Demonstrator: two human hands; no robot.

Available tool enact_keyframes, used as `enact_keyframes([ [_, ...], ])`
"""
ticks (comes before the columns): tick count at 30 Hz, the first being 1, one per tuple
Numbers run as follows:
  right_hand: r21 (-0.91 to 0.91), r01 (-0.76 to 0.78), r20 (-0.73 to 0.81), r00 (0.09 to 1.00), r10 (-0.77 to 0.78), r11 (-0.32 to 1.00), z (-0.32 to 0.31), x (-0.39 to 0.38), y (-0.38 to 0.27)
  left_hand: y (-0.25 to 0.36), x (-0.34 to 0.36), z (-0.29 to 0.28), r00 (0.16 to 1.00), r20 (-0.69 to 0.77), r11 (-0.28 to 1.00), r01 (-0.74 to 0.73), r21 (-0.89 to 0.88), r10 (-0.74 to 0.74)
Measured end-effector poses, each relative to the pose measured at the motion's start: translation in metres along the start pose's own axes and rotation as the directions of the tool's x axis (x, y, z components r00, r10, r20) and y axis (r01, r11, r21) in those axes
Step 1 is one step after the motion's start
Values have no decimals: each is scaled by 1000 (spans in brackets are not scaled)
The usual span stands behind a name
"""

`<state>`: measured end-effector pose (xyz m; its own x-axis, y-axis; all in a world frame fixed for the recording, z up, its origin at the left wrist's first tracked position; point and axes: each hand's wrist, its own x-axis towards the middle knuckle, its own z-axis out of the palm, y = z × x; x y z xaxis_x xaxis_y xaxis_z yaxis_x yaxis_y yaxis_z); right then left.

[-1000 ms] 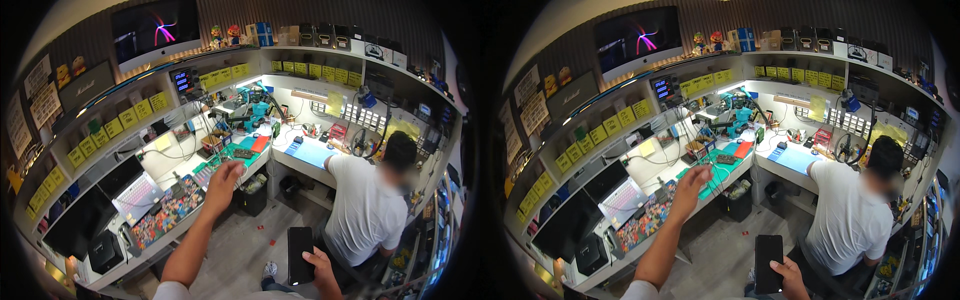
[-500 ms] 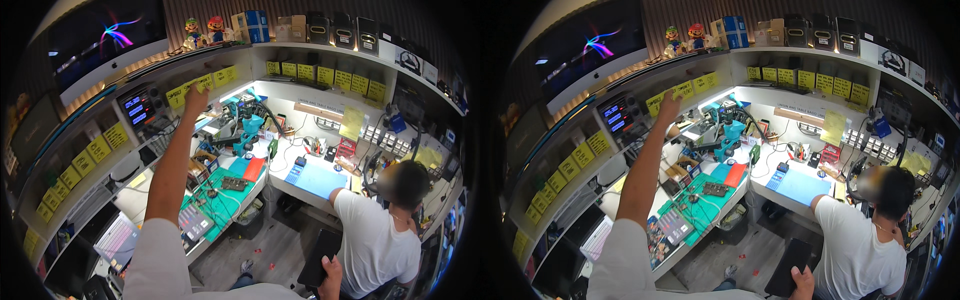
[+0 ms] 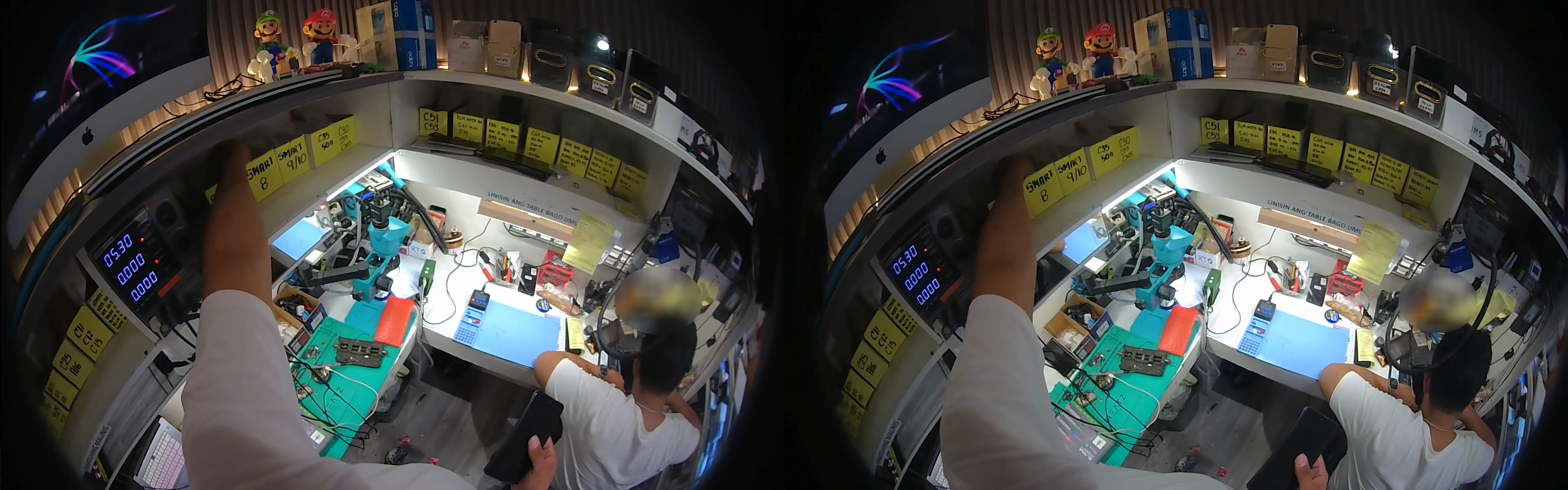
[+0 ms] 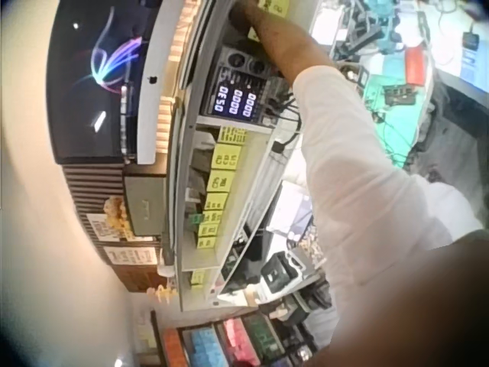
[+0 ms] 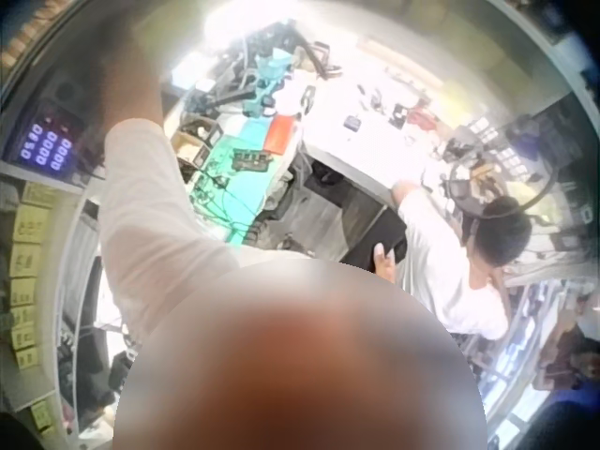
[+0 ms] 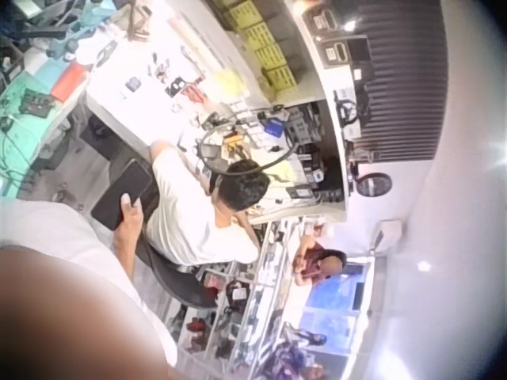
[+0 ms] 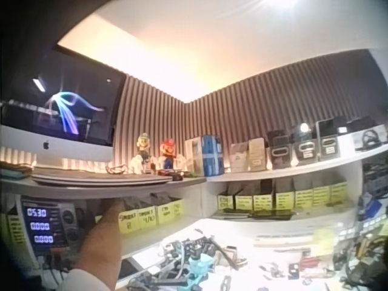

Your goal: The person handles a smartphone and small electronic components at a service counter. They repeatedly pick up and inspect a SIM tray and other small parts from a container, then place them back. The person also briefly handles a SIM ejector tool and interacts with a coworker.

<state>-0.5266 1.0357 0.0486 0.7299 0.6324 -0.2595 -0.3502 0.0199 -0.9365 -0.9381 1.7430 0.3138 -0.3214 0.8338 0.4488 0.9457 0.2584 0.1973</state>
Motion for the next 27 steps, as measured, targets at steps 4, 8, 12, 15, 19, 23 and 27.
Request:
enact_keyframes([
  [4,-19,-26,34,999,26,999,8,11,0,8,-21,-11,998,-41,997,40,61,-38],
  [8,66,13,115,993,-21,998,3,18,2,20,-40,-13,989,-132,994,59,-94,-71],
  [12,129,1,161,987,-21,992,-11,24,8,45,-62,-11,951,-296,941,-14,-337,-92],
  [15,127,-16,213,977,-11,992,-23,27,11,70,-96,-15,880,-474,902,-171,-395,-40],
  [19,156,49,253,963,-88,987,-34,30,12,87,-165,-32,705,-695,779,-514,-359,145],
  [23,210,150,268,941,-205,966,-44,38,10,106,-253,-51,483,-840,566,-775,-280,246],
  [27,320,61,352,919,-179,946,-58,47,10,107,-379,-52,873,-433,-64,-430,-900,223],
])
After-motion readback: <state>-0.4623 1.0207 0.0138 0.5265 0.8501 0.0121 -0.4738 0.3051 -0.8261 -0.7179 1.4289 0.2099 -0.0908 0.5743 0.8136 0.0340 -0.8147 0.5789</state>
